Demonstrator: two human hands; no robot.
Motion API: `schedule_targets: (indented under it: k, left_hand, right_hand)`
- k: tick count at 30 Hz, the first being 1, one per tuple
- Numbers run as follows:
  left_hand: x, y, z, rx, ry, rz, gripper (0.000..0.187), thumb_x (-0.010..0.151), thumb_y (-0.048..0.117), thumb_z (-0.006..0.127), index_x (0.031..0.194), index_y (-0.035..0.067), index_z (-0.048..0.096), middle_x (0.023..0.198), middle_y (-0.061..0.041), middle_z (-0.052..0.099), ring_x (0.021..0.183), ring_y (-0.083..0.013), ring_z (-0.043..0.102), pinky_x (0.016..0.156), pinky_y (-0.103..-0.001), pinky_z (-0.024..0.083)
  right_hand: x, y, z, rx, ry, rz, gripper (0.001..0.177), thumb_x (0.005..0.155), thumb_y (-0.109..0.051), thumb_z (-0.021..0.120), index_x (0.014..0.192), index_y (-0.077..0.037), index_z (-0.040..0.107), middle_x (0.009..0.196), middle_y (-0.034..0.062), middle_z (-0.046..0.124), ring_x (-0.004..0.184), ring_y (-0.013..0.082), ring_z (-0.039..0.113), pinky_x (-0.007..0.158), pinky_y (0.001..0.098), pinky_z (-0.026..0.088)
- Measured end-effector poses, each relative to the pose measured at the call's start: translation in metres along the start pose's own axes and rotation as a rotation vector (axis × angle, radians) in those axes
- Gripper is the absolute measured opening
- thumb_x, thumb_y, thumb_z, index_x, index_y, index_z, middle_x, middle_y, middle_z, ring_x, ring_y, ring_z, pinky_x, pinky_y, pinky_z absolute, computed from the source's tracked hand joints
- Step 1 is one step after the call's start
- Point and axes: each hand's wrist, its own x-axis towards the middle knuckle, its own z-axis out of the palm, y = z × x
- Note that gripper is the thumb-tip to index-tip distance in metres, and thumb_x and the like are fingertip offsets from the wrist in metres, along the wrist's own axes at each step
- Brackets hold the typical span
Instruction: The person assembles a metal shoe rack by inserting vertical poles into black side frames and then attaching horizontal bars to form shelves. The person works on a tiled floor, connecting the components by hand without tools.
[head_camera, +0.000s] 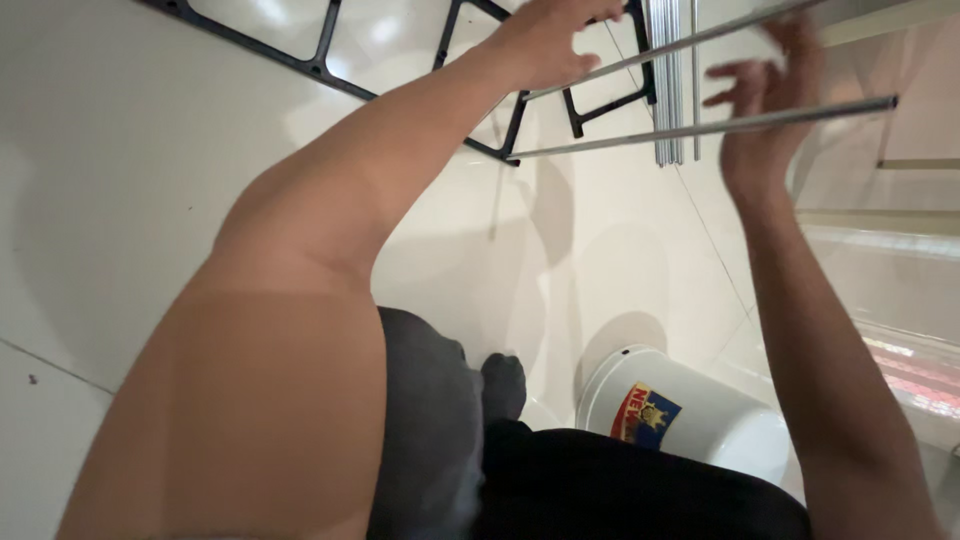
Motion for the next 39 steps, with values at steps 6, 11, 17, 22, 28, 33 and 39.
schedule_targets:
  k: [6, 11, 17, 22, 28, 33, 39]
  left_hand:
    - [0.012, 0.035, 0.015, -0.047, -0.016, -0.092, 0.025, 0.083, 0.031, 0.086, 0.099, 0.012, 0.080, 0.106, -0.008, 0.072, 0.101, -0.0244, 0.067, 0.090, -0.041, 0.052]
    - [0.002, 0.032, 0.012, -0.149, -0.048, -0.030, 0.019, 0.087, 0.022, 0.079, 0.100, 0.009, 0.080, 0.084, -0.009, 0.076, 0.075, -0.0242, 0.072, 0.074, -0.038, 0.055]
    - [-0.009, 0.015, 0.016, -0.109, -0.091, -0.131, 0.020, 0.088, 0.022, 0.079, 0.102, 0.007, 0.080, 0.087, -0.015, 0.075, 0.080, -0.0279, 0.071, 0.078, -0.040, 0.055]
    - [-0.015, -0.010, 0.020, -0.082, -0.116, -0.132, 0.019, 0.088, 0.020, 0.079, 0.102, 0.007, 0.079, 0.091, -0.015, 0.075, 0.085, -0.0290, 0.072, 0.081, -0.042, 0.055]
    - [-0.025, -0.026, 0.017, 0.064, -0.139, -0.167, 0.020, 0.086, 0.024, 0.079, 0.102, 0.013, 0.082, 0.088, -0.013, 0.076, 0.085, -0.0311, 0.070, 0.080, -0.044, 0.054]
    - [-0.030, -0.029, 0.021, 0.116, -0.144, -0.105, 0.034, 0.087, 0.039, 0.081, 0.095, 0.006, 0.077, 0.091, -0.012, 0.073, 0.089, -0.0317, 0.069, 0.080, -0.044, 0.053]
    - [-0.026, -0.016, 0.034, 0.087, 0.014, 0.007, 0.022, 0.092, 0.030, 0.077, 0.094, 0.008, 0.073, 0.095, -0.013, 0.072, 0.093, -0.0347, 0.069, 0.081, -0.047, 0.053]
  right_hand:
    - [0.038, -0.064, 0.004, 0.088, 0.128, -0.247, 0.038, 0.118, -0.032, 0.060, 0.140, -0.001, 0.054, 0.119, 0.0153, 0.069, 0.093, 0.0204, 0.071, 0.072, 0.0296, 0.063]
    - [0.041, -0.067, 0.014, 0.119, 0.139, -0.222, 0.024, 0.121, -0.020, 0.061, 0.122, 0.004, 0.062, 0.108, 0.0163, 0.073, 0.099, 0.0214, 0.074, 0.077, 0.0274, 0.061]
    - [0.024, -0.033, 0.034, 0.112, 0.043, -0.202, 0.016, 0.122, -0.012, 0.062, 0.120, 0.004, 0.065, 0.111, 0.0184, 0.076, 0.106, 0.0228, 0.079, 0.079, 0.0273, 0.064]
    - [0.021, -0.014, 0.054, 0.021, -0.001, -0.205, 0.012, 0.118, -0.009, 0.064, 0.114, 0.001, 0.068, 0.106, 0.0158, 0.079, 0.096, 0.0197, 0.078, 0.078, 0.0283, 0.064]
    - [0.010, -0.025, 0.083, -0.083, -0.056, -0.166, 0.007, 0.114, -0.004, 0.066, 0.115, 0.003, 0.068, 0.107, 0.0156, 0.078, 0.091, 0.0165, 0.076, 0.077, 0.0265, 0.064]
    - [0.005, -0.027, 0.094, 0.044, -0.023, -0.058, 0.008, 0.114, -0.003, 0.063, 0.113, 0.005, 0.064, 0.106, 0.0135, 0.076, 0.090, 0.0149, 0.073, 0.077, 0.0274, 0.063]
    - [0.012, -0.030, 0.087, -0.221, -0.085, 0.037, 0.008, 0.111, -0.007, 0.067, 0.113, 0.000, 0.070, 0.096, 0.0108, 0.079, 0.075, 0.0127, 0.070, 0.065, 0.0259, 0.054]
